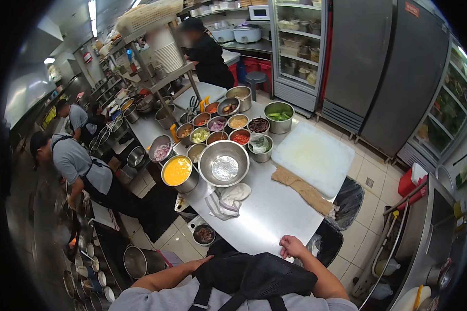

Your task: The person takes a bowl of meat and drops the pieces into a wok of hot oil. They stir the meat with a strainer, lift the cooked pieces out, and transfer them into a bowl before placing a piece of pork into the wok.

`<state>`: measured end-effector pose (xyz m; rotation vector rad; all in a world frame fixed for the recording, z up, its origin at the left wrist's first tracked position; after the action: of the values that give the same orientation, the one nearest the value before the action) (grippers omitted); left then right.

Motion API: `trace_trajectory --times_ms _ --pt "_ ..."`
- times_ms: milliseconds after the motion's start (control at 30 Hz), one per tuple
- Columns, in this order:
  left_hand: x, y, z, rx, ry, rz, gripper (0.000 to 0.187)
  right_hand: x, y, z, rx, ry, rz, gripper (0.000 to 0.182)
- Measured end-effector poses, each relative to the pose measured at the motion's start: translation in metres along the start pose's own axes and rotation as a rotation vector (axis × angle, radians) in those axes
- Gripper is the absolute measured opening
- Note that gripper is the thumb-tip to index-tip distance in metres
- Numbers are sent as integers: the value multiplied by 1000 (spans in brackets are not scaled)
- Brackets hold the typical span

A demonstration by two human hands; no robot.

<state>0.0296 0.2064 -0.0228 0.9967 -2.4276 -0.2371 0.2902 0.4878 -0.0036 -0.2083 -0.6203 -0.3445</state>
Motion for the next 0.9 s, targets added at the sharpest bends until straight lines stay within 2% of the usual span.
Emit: trace_trajectory --times_ms 100,200,300,333,433,467,533,600,667,733,800,833,900 --pt "-2 -5 4 -18 -66 32 67 1 1 2 11 6 -15 20" --pt "1 -3 4 -55 3 34 69 3 0 4 0 6 -14 20" --pt "-9 -28 52 -175 -92 29 71 3 0 5 -2 5 -14 20" --pt "-9 -29 51 -174 -91 25 71 4 0 5 -14 7 -11 19" --pt "-5 -24 31 -10 -104 49 73 9 3 17 -160 47 15 17" --pt "-2 -16 23 94 -38 11 73 12 9 26 -158 47 19 17" --pt "1 -14 31 198 30 -23 73 25 35 80 57 254 -101 15" --pt "-5 -24 45 -44 -77 8 73 58 50 157 290 425 -197 9" --pt "-9 -29 52 -115 -78 75 73 144 29 282 602 785 -444 8" --pt "-8 -36 50 -183 -76 145 72 207 12 351 554 967 -517 12" --pt "-3 -30 17 -561 -251 57 70 268 -12 396 450 1230 -469 16" --pt "-2 -30 10 -556 -252 67 70 297 -28 417 446 1379 -408 14" --pt "-2 -18 24 165 -60 32 66 338 -57 442 337 1615 -270 7"
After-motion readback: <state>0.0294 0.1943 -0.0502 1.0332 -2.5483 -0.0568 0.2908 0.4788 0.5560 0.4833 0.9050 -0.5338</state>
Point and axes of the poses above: each hand's wrist, its own x-axis away from the middle knuckle, its own y-axis out of the back of the hand, z = x × y, the point moved 10 cm from there along -x, towards the middle knuckle, and after that the axes turned 10 degrees about z, right-handed, at the moved point
